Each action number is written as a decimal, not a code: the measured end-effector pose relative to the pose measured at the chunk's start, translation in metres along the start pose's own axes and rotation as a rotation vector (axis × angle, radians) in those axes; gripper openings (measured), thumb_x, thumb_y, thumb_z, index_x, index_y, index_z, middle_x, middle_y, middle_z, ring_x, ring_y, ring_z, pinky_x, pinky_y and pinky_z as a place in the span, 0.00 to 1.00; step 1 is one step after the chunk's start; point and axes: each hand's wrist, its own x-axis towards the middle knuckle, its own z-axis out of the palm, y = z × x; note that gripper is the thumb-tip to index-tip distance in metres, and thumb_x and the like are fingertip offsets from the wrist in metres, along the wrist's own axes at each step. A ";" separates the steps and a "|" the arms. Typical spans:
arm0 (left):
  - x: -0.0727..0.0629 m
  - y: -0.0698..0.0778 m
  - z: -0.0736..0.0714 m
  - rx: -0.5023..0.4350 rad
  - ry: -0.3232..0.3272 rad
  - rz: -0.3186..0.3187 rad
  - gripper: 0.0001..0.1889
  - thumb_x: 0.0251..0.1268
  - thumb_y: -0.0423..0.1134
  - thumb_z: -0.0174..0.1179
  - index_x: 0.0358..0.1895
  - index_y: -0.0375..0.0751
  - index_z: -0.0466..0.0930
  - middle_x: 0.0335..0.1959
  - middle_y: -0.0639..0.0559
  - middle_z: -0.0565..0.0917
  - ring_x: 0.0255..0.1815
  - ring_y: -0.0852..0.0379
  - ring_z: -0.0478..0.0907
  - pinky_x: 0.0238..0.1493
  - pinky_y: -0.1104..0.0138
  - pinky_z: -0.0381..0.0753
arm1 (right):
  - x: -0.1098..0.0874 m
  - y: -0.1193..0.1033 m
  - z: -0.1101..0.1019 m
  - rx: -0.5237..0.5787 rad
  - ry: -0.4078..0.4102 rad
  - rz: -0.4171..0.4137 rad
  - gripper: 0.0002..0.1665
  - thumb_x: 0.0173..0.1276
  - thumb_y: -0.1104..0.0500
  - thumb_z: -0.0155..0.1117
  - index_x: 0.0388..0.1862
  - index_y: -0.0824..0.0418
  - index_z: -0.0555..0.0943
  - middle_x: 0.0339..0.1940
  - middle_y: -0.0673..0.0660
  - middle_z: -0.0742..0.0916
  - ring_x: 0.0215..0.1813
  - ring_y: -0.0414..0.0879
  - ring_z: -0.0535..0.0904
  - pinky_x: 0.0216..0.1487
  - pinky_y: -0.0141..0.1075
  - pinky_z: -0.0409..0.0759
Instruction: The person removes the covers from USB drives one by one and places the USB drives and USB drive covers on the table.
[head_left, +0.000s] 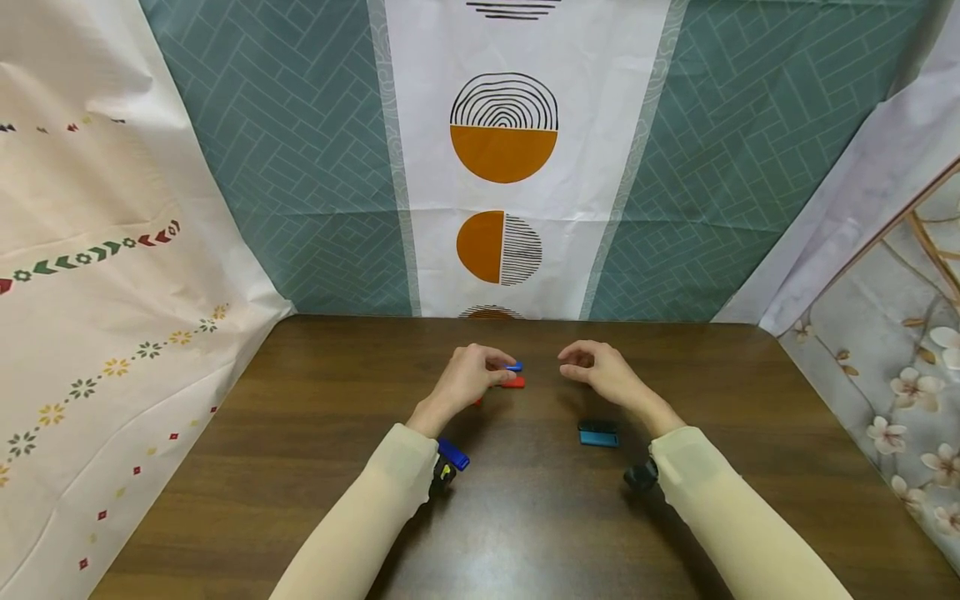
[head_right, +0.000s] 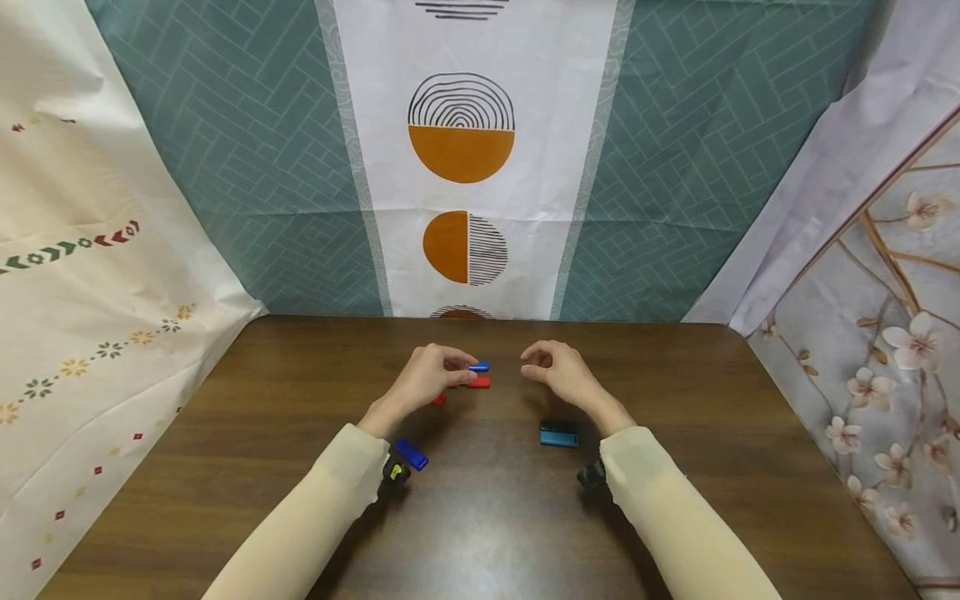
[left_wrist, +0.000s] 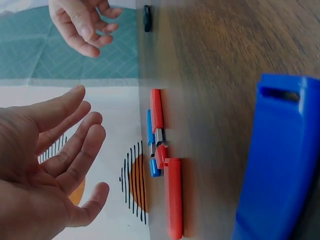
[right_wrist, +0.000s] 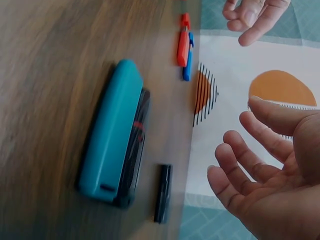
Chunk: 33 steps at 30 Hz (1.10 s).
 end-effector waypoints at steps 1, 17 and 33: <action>0.000 0.000 0.000 -0.003 0.002 -0.001 0.13 0.70 0.40 0.70 0.53 0.42 0.91 0.44 0.52 0.91 0.44 0.54 0.86 0.46 0.60 0.85 | -0.001 0.001 -0.002 -0.001 0.000 0.004 0.17 0.75 0.61 0.68 0.57 0.68 0.83 0.43 0.59 0.85 0.43 0.50 0.79 0.45 0.41 0.77; 0.003 0.010 0.008 -0.072 -0.008 0.039 0.14 0.67 0.42 0.72 0.53 0.46 0.91 0.37 0.57 0.90 0.39 0.59 0.86 0.46 0.63 0.84 | -0.013 0.037 -0.029 -0.085 -0.003 0.043 0.19 0.74 0.64 0.68 0.60 0.69 0.81 0.49 0.64 0.85 0.45 0.53 0.80 0.45 0.43 0.77; 0.005 0.013 0.019 -0.106 -0.004 0.066 0.16 0.67 0.40 0.72 0.56 0.45 0.89 0.48 0.48 0.85 0.42 0.56 0.85 0.40 0.69 0.84 | -0.012 0.062 -0.030 -0.119 -0.014 0.072 0.21 0.67 0.69 0.73 0.58 0.70 0.82 0.56 0.69 0.81 0.43 0.53 0.78 0.39 0.41 0.77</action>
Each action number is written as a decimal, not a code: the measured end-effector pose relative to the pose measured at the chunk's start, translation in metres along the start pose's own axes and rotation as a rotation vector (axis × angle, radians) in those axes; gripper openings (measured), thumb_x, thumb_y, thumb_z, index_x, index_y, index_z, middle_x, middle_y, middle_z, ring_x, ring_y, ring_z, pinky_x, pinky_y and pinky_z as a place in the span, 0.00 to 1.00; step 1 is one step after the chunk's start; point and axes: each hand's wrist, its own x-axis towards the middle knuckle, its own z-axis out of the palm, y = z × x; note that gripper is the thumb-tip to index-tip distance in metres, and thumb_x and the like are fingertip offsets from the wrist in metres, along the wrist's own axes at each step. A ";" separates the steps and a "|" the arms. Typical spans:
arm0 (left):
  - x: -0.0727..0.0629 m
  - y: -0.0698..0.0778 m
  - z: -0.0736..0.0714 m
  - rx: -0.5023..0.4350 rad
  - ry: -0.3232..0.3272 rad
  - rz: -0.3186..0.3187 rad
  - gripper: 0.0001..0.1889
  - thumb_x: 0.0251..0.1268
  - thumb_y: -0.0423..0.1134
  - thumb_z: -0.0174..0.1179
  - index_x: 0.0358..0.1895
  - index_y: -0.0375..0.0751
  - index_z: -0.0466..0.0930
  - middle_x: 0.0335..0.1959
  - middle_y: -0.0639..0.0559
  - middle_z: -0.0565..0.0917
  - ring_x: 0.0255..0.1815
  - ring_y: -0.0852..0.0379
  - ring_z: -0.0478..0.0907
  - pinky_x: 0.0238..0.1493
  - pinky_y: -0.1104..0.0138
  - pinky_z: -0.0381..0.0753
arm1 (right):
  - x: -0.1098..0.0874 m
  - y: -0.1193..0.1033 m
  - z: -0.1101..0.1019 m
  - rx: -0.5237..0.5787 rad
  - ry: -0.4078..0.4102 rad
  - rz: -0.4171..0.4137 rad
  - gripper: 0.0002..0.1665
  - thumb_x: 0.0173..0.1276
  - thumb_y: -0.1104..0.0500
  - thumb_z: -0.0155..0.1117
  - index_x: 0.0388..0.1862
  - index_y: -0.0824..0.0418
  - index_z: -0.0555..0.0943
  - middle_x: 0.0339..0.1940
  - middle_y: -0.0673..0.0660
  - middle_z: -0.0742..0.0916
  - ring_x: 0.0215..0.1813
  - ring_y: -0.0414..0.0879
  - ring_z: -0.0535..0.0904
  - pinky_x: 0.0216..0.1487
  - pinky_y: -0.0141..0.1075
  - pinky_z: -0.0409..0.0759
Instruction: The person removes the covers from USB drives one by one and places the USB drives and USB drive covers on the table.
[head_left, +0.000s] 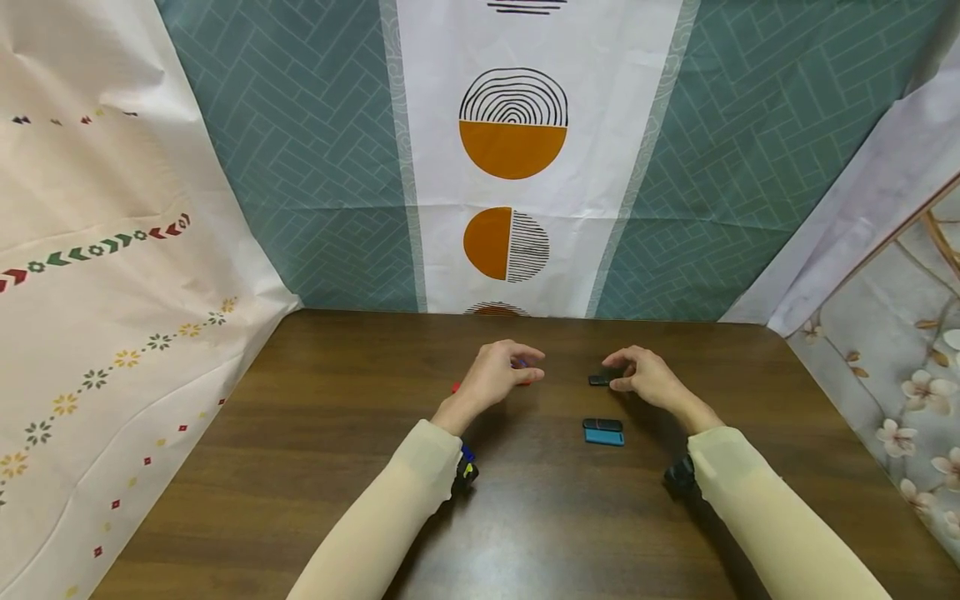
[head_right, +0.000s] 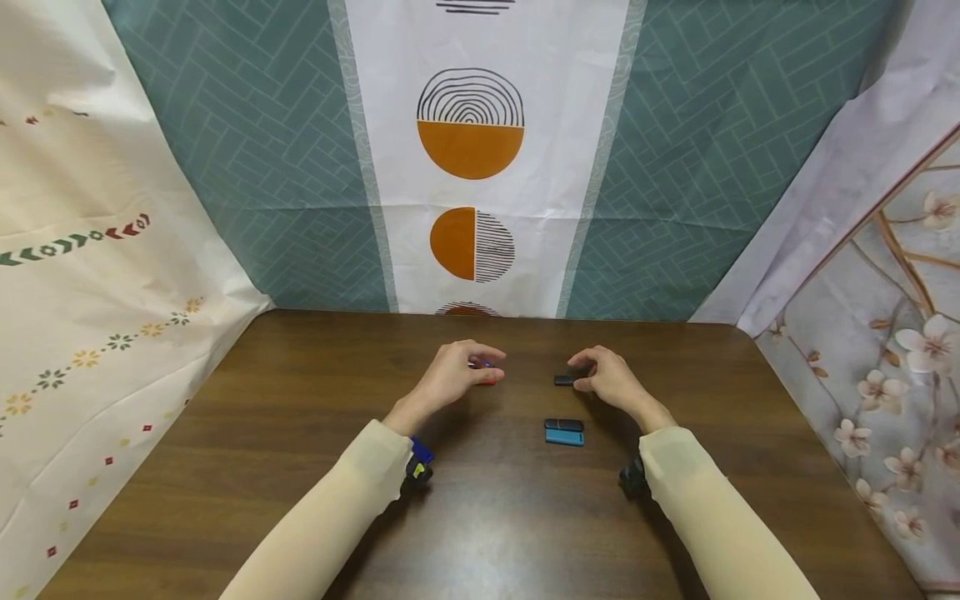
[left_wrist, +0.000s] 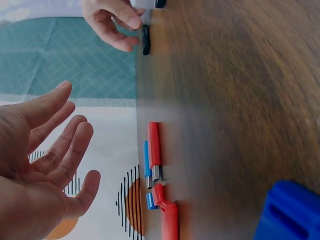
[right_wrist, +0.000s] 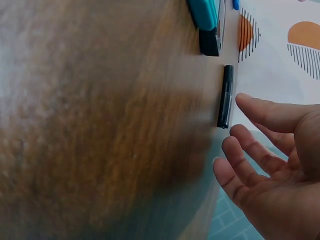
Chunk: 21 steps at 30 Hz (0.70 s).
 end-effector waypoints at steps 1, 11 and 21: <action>0.000 0.001 0.000 -0.007 -0.001 0.002 0.16 0.67 0.40 0.72 0.56 0.45 0.89 0.48 0.47 0.85 0.41 0.56 0.85 0.39 0.70 0.84 | 0.001 0.001 0.000 0.003 -0.001 0.003 0.21 0.66 0.69 0.73 0.58 0.70 0.82 0.56 0.69 0.81 0.43 0.53 0.77 0.39 0.41 0.77; 0.003 0.002 0.007 0.007 -0.020 0.001 0.16 0.68 0.41 0.72 0.57 0.46 0.89 0.50 0.48 0.84 0.43 0.56 0.84 0.40 0.69 0.83 | 0.001 0.006 0.001 0.006 -0.017 0.009 0.19 0.66 0.70 0.73 0.55 0.71 0.83 0.52 0.69 0.82 0.44 0.56 0.78 0.43 0.44 0.79; 0.009 0.002 0.014 0.035 -0.033 -0.013 0.17 0.68 0.42 0.72 0.58 0.43 0.88 0.50 0.49 0.86 0.48 0.54 0.81 0.47 0.64 0.82 | 0.002 0.007 0.004 -0.026 -0.023 -0.001 0.18 0.65 0.70 0.73 0.53 0.70 0.84 0.51 0.66 0.83 0.44 0.55 0.79 0.44 0.45 0.79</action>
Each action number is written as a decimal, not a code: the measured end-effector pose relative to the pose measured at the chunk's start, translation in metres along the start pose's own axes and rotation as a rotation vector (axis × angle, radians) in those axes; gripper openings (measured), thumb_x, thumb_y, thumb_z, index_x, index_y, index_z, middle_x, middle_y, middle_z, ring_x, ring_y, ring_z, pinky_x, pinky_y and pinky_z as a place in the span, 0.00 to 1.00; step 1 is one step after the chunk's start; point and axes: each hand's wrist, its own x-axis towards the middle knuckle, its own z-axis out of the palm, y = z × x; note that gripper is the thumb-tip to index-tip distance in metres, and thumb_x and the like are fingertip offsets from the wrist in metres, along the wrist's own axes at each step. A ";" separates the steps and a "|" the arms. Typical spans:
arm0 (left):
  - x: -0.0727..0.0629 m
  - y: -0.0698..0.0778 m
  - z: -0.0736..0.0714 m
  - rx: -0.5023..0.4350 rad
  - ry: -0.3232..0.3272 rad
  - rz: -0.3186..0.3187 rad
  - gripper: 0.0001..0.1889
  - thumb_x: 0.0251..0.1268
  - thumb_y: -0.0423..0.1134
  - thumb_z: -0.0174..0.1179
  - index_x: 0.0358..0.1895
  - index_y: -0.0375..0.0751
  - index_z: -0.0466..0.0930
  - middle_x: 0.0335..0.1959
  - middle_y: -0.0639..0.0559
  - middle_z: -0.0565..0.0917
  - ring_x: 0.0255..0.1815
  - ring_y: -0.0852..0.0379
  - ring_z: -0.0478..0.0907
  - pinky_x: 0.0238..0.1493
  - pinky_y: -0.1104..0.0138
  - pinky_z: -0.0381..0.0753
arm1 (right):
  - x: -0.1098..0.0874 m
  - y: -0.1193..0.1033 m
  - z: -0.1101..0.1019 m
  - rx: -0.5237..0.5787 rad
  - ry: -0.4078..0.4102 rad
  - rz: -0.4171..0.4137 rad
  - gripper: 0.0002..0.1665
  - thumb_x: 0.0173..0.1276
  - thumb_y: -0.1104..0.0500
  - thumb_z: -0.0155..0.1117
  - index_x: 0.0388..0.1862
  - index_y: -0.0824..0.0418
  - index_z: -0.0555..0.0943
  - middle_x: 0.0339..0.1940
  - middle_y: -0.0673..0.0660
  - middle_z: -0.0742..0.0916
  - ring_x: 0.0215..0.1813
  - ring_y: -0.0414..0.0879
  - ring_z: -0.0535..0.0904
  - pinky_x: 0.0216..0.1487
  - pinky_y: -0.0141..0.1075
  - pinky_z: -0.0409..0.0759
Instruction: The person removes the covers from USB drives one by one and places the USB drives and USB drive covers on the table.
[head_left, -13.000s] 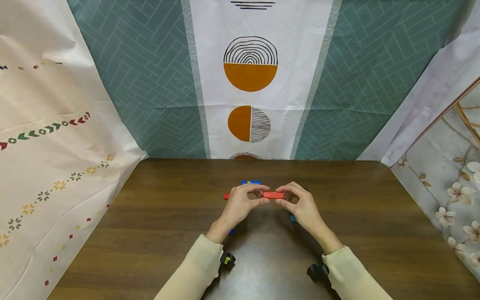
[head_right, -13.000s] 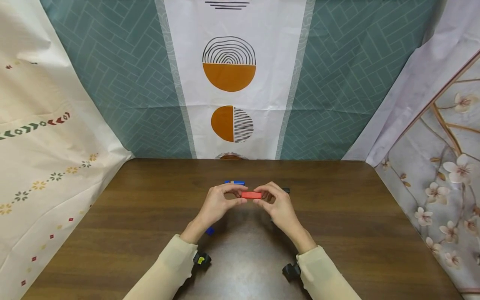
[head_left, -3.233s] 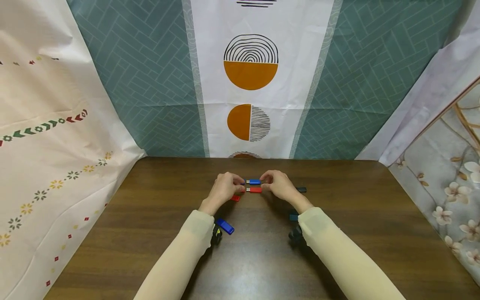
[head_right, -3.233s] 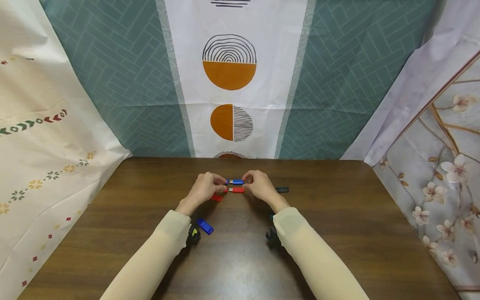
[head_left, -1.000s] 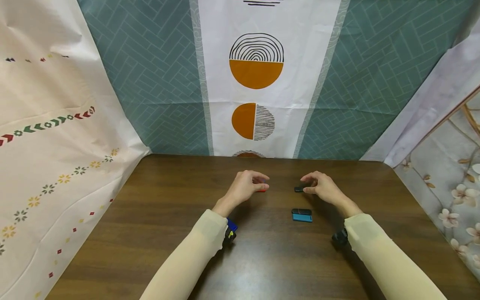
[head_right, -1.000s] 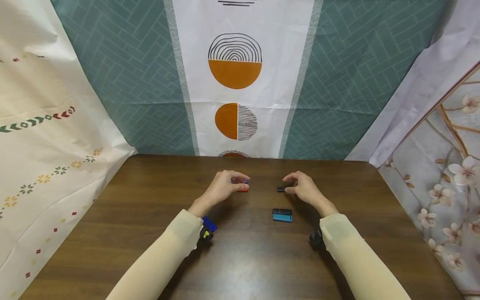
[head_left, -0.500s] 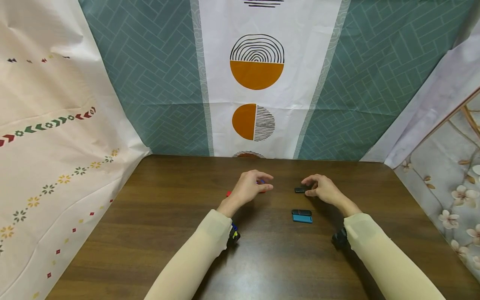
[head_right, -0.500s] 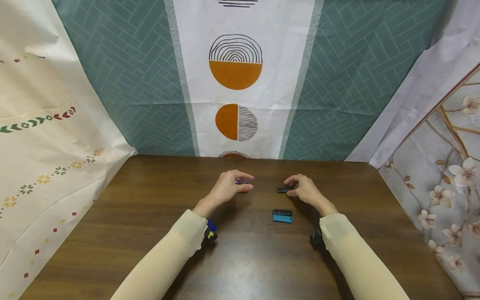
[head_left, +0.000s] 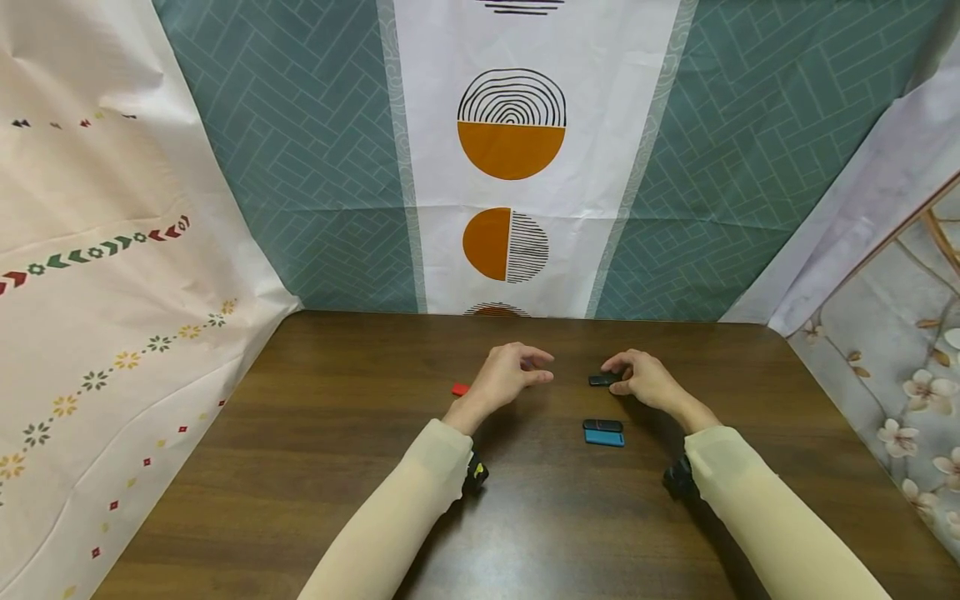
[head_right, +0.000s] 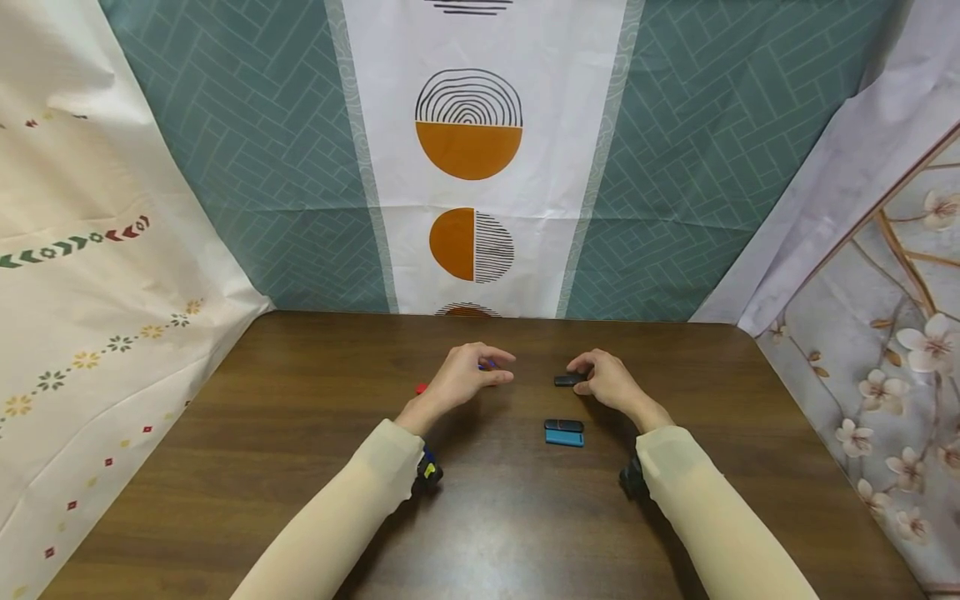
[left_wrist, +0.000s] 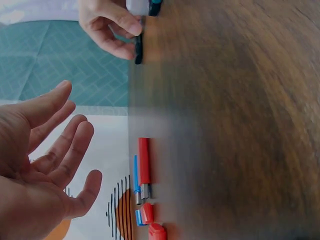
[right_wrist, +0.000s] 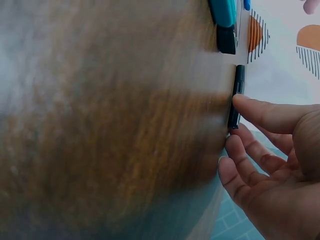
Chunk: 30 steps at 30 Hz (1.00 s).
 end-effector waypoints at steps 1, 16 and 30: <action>0.000 0.000 0.001 0.000 -0.002 -0.005 0.18 0.68 0.42 0.71 0.58 0.43 0.88 0.50 0.49 0.86 0.48 0.54 0.81 0.47 0.64 0.82 | 0.000 0.000 0.000 -0.005 0.000 -0.004 0.17 0.65 0.71 0.73 0.53 0.70 0.85 0.51 0.66 0.83 0.44 0.55 0.79 0.44 0.45 0.78; 0.003 0.002 0.008 -0.013 -0.013 0.002 0.17 0.70 0.42 0.70 0.58 0.41 0.88 0.49 0.49 0.87 0.48 0.54 0.81 0.51 0.61 0.82 | 0.003 0.003 0.002 -0.030 0.000 -0.068 0.11 0.66 0.70 0.74 0.47 0.70 0.86 0.40 0.60 0.83 0.40 0.52 0.77 0.42 0.43 0.77; 0.003 0.003 0.005 -0.009 -0.019 -0.003 0.17 0.70 0.43 0.70 0.58 0.42 0.88 0.49 0.49 0.87 0.47 0.55 0.81 0.49 0.62 0.82 | 0.002 0.003 0.002 -0.040 0.013 -0.100 0.06 0.71 0.70 0.69 0.46 0.70 0.85 0.38 0.58 0.81 0.38 0.50 0.74 0.40 0.40 0.74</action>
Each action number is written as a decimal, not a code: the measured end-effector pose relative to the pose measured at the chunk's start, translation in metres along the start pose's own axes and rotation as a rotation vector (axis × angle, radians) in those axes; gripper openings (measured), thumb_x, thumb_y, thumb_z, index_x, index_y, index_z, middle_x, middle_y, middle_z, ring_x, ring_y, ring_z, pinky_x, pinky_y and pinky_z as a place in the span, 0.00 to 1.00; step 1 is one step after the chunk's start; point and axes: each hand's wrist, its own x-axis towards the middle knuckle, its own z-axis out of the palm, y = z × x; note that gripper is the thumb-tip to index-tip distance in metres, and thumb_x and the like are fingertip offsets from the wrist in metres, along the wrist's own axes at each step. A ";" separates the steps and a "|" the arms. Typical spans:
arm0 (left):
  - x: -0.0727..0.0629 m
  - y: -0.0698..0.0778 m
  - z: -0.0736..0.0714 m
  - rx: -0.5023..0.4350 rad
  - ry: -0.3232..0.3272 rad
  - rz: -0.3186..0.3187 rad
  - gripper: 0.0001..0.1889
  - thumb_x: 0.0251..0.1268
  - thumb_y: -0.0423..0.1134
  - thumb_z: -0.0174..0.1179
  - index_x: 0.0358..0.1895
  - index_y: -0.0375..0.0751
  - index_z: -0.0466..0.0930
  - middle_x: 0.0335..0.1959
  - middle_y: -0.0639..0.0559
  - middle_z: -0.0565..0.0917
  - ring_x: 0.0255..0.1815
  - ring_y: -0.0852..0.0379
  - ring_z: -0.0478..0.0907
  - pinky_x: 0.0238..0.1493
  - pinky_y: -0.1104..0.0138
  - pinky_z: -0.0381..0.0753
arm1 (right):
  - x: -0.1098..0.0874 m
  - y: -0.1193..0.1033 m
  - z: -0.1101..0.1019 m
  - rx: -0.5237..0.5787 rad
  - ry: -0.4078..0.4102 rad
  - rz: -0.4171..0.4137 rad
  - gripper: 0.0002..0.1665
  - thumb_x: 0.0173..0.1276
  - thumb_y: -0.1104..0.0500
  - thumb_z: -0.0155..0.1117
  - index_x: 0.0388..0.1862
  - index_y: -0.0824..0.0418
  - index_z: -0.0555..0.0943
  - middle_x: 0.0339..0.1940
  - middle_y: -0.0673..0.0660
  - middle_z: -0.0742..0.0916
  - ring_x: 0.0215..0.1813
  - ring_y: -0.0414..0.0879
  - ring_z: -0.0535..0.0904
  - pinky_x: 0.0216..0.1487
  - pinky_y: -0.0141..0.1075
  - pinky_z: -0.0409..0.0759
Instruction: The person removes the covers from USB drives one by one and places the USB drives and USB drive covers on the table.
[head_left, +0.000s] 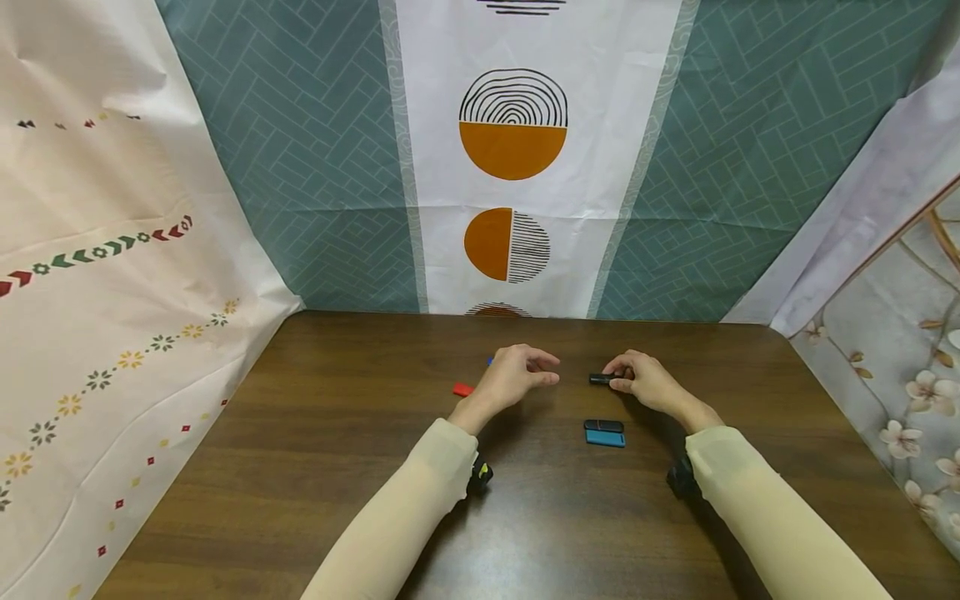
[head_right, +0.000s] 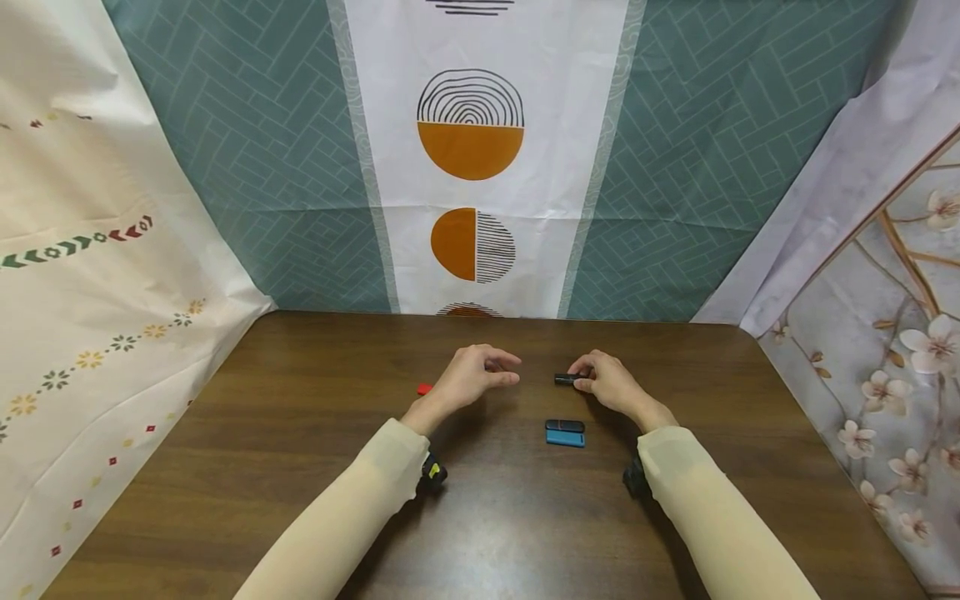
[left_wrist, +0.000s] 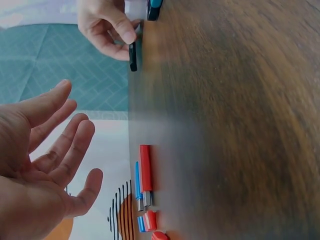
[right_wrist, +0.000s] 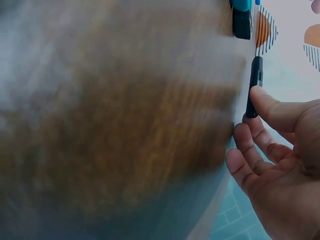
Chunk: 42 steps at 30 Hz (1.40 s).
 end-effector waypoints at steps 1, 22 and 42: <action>0.000 0.000 0.000 -0.001 -0.002 0.001 0.17 0.70 0.42 0.70 0.58 0.42 0.88 0.49 0.49 0.87 0.47 0.55 0.81 0.49 0.62 0.82 | 0.000 0.000 0.000 0.000 0.001 0.000 0.06 0.71 0.70 0.68 0.45 0.69 0.85 0.38 0.58 0.81 0.39 0.50 0.74 0.40 0.40 0.73; -0.002 0.004 -0.008 0.006 0.018 0.018 0.17 0.69 0.43 0.71 0.57 0.44 0.89 0.48 0.52 0.87 0.47 0.56 0.81 0.49 0.64 0.83 | 0.009 -0.035 -0.005 0.032 0.025 -0.075 0.07 0.70 0.70 0.69 0.46 0.68 0.86 0.39 0.58 0.80 0.41 0.50 0.72 0.43 0.41 0.72; -0.021 -0.004 -0.018 -0.012 0.096 0.051 0.15 0.68 0.41 0.72 0.56 0.44 0.89 0.45 0.51 0.87 0.46 0.54 0.83 0.51 0.62 0.83 | 0.009 -0.075 0.007 0.091 0.023 -0.143 0.09 0.69 0.71 0.70 0.47 0.66 0.86 0.39 0.57 0.81 0.42 0.49 0.74 0.44 0.39 0.73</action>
